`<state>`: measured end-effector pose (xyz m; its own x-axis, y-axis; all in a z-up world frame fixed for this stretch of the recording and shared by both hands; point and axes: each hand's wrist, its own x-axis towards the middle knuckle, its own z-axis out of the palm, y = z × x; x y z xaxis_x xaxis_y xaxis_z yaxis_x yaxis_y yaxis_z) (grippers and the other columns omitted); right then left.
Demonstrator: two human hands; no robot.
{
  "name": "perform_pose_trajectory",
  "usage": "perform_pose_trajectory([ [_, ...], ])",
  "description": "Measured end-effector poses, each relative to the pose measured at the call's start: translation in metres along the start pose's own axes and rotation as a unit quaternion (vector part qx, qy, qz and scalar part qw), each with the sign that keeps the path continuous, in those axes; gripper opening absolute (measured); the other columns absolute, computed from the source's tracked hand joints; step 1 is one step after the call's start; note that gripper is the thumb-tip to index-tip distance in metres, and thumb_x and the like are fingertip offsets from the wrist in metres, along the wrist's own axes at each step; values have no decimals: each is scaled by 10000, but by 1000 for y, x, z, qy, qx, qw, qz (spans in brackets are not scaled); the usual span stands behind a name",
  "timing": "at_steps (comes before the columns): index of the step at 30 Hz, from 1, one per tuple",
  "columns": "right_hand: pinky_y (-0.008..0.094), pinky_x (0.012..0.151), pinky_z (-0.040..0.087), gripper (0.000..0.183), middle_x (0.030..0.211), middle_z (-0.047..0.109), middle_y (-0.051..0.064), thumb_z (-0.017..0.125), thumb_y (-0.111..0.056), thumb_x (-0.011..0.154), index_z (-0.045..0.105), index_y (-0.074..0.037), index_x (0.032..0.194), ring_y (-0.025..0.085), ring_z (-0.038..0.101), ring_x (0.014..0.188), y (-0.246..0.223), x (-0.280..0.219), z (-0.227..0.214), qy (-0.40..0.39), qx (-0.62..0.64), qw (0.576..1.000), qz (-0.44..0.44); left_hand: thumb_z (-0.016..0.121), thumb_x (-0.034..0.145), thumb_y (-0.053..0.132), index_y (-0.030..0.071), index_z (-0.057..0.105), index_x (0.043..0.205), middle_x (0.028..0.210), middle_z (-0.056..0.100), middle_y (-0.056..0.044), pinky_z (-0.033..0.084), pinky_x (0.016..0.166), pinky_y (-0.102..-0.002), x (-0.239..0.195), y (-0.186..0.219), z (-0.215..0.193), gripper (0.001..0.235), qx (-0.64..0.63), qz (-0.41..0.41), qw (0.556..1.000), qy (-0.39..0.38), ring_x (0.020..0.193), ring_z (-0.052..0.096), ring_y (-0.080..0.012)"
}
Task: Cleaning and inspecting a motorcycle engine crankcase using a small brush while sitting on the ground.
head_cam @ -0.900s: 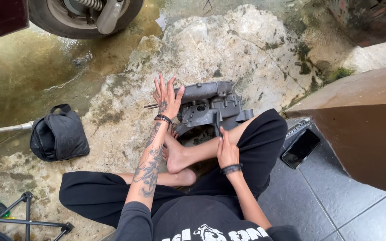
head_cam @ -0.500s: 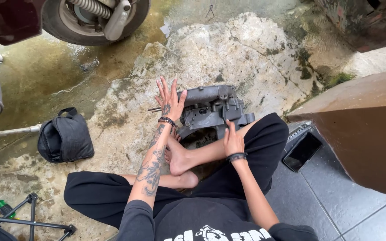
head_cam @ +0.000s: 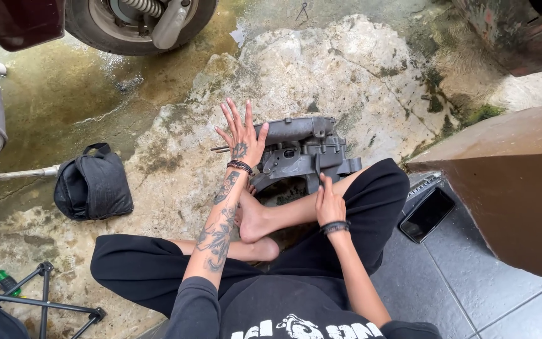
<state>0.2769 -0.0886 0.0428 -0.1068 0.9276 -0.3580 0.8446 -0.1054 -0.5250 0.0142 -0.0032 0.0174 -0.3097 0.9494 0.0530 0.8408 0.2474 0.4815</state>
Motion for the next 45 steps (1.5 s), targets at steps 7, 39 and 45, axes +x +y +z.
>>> perform_pose_trajectory([
  [7, 610, 786, 540, 381, 922, 708, 371, 371, -267, 1068, 432, -296, 1444, 554, 696, 889, 9, 3, 1, -5, -3, 1000, 7, 287, 1101, 633, 216, 98, 1691, 1711, -179, -193, -30, 1107, -825, 1, -1, 1, 746, -16, -5, 1000, -15, 1553, -238, -382],
  [39, 595, 804, 539, 348, 822, 725, 293, 372, -239, 1080, 471, -234, 1414, 521, 704, 899, 6, 24, -2, 5, 35, 999, -11, 285, 1092, 657, 238, 341, 1617, 1716, -110, -191, 15, 1100, -847, 0, -9, 13, 674, -16, -3, 1000, -5, 1563, -193, -385],
  [45, 626, 812, 524, 361, 986, 723, 340, 376, -233, 1071, 459, -243, 1423, 559, 684, 934, 2, 19, -10, 0, 36, 999, -13, 272, 1096, 650, 242, 348, 1605, 1716, -112, -183, 17, 1102, -844, -1, -7, 11, 657, -24, -7, 1000, -8, 1559, -205, -375],
])
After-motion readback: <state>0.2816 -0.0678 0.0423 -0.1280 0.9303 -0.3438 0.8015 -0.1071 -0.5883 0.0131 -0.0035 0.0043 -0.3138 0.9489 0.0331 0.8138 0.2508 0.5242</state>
